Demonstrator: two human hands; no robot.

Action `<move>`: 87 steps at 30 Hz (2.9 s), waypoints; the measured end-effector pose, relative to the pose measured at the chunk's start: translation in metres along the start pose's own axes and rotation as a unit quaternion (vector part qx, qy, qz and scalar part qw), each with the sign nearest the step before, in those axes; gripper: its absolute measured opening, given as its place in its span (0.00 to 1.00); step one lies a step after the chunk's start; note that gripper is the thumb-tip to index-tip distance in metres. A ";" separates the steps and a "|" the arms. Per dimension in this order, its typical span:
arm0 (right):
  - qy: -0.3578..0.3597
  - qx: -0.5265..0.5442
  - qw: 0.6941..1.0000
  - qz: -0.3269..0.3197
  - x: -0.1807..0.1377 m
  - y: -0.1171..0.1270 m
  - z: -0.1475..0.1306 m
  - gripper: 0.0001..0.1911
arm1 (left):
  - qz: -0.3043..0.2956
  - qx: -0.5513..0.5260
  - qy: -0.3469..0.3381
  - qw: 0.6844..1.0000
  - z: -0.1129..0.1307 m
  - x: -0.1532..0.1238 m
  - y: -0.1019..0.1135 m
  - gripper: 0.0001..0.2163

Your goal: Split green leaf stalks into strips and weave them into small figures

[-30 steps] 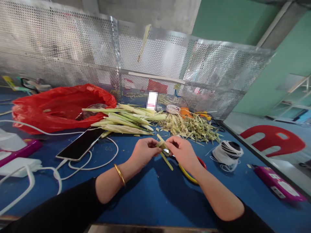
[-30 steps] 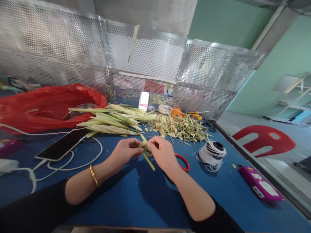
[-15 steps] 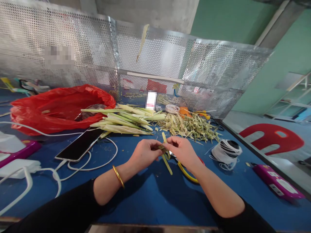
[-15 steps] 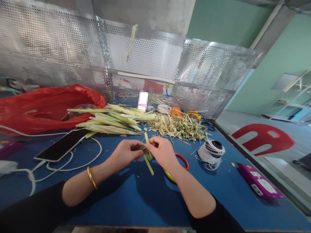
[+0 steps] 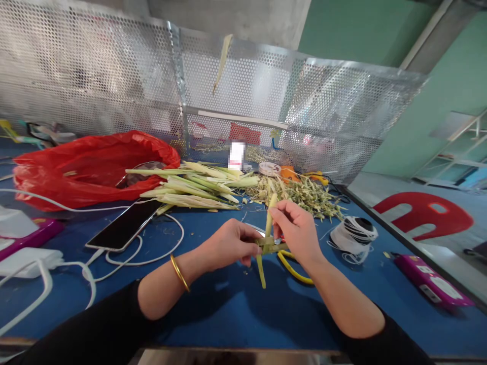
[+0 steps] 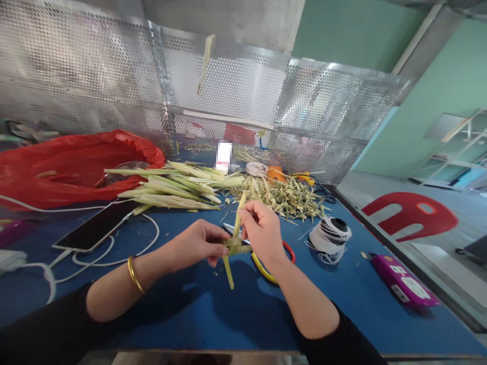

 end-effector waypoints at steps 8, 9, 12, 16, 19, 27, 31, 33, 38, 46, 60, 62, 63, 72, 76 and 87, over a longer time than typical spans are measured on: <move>-0.040 0.053 0.996 0.064 0.002 -0.006 0.005 0.12 | -0.001 -0.073 0.038 0.997 0.009 -0.003 0.001 0.07; -0.042 0.049 0.996 0.059 0.002 -0.007 0.005 0.12 | 0.005 -0.079 0.044 0.996 0.010 -0.003 0.000 0.07; -0.038 0.044 0.998 0.037 0.002 -0.010 0.005 0.12 | 0.024 -0.082 0.060 0.995 0.006 -0.003 -0.003 0.11; -0.001 0.039 0.999 0.007 -0.002 -0.015 0.005 0.10 | 0.030 -0.057 0.065 0.996 -0.003 -0.001 -0.007 0.10; 0.018 0.022 1.000 0.008 -0.003 -0.017 0.008 0.11 | 0.012 -0.050 0.071 0.996 -0.005 -0.002 -0.010 0.07; 0.130 -0.282 0.947 -0.086 0.012 -0.005 0.017 0.14 | 0.110 -0.085 0.068 0.988 0.000 -0.001 0.001 0.10; 0.151 -0.315 0.934 -0.076 0.013 -0.008 0.022 0.12 | 0.071 -0.104 0.077 0.989 -0.008 0.002 0.004 0.10; 0.141 -0.307 0.939 -0.061 0.013 -0.010 0.024 0.10 | 0.057 -0.111 0.086 0.989 -0.011 0.002 0.004 0.10; 0.158 -0.271 0.949 0.013 0.018 -0.005 0.029 0.11 | 0.121 -0.176 0.083 0.973 -0.010 0.004 0.005 0.12; -0.034 -0.092 0.987 -0.129 0.000 -0.024 0.016 0.12 | 0.322 -0.316 -0.062 0.890 0.000 0.006 0.014 0.15; -0.103 0.059 0.958 -0.261 -0.022 -0.047 0.008 0.17 | 0.305 -0.305 -0.070 0.899 -0.004 0.008 0.008 0.15; -0.101 0.087 0.962 -0.238 -0.022 -0.047 0.008 0.16 | 0.286 -0.282 -0.060 0.914 -0.006 0.008 0.006 0.14; -0.102 0.104 0.963 -0.225 -0.021 -0.048 0.008 0.16 | 0.268 -0.269 -0.049 0.924 -0.007 0.008 0.005 0.15; -0.081 0.096 0.976 -0.178 -0.018 -0.045 0.009 0.15 | 0.176 -0.222 -0.078 0.956 -0.008 0.008 0.002 0.10; -0.078 0.106 0.973 -0.191 -0.019 -0.043 0.005 0.15 | 0.215 -0.232 -0.064 0.947 -0.007 0.007 0.004 0.10; 0.038 -0.101 0.991 -0.085 -0.016 -0.030 0.005 0.16 | 0.245 -0.248 -0.047 0.936 -0.003 0.006 0.011 0.10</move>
Point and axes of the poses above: each hand's wrist, its own x-axis towards the middle knuckle, its own y-axis out of the back of the hand, z = x × y, the point moved 1 cm from there along x, towards the middle knuckle, and after that the axes turned 9 degrees about -x, right-handed, at the moved point
